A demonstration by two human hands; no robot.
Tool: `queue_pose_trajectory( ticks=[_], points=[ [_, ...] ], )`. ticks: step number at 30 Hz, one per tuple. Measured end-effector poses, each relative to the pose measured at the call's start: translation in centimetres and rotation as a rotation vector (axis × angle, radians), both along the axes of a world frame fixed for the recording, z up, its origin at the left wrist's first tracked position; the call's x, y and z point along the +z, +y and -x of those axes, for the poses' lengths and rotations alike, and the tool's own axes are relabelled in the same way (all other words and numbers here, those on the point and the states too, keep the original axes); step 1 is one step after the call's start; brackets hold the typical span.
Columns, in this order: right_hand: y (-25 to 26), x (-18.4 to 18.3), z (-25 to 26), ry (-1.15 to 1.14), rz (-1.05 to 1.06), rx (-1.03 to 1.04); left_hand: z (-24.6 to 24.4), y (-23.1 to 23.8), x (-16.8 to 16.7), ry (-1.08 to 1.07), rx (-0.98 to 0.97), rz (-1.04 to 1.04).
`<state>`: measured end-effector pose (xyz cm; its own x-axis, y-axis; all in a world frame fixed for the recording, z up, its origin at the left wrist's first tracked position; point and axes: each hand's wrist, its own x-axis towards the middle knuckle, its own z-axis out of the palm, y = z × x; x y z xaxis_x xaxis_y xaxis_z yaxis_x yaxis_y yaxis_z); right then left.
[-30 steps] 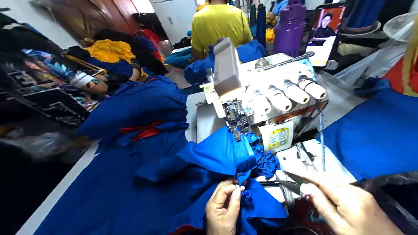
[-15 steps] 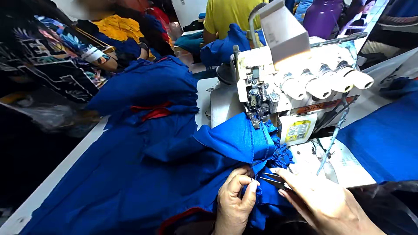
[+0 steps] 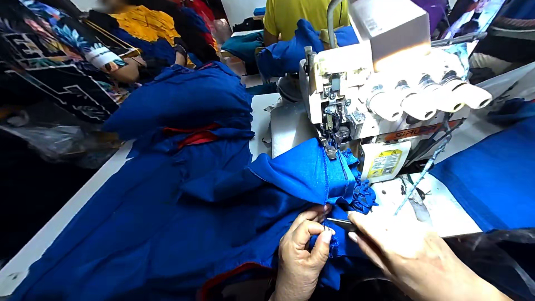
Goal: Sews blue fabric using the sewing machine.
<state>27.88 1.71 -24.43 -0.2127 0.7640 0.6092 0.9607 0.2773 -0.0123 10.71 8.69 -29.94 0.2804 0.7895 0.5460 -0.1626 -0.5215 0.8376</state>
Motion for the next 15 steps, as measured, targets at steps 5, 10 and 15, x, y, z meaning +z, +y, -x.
queue_pose_trajectory(
  ticks=[5,10,15],
  points=[
    [0.2,-0.1,0.0,0.038,-0.081,-0.015,0.0,0.1,0.0,0.001,-0.008,-0.012],
    [1.5,0.0,0.5,0.06,-0.067,0.026,0.1,0.1,-0.1,0.013,0.012,-0.041],
    [1.8,0.8,0.2,0.161,-0.077,0.094,0.1,0.2,0.3,0.066,-0.043,-0.06]
  ],
)
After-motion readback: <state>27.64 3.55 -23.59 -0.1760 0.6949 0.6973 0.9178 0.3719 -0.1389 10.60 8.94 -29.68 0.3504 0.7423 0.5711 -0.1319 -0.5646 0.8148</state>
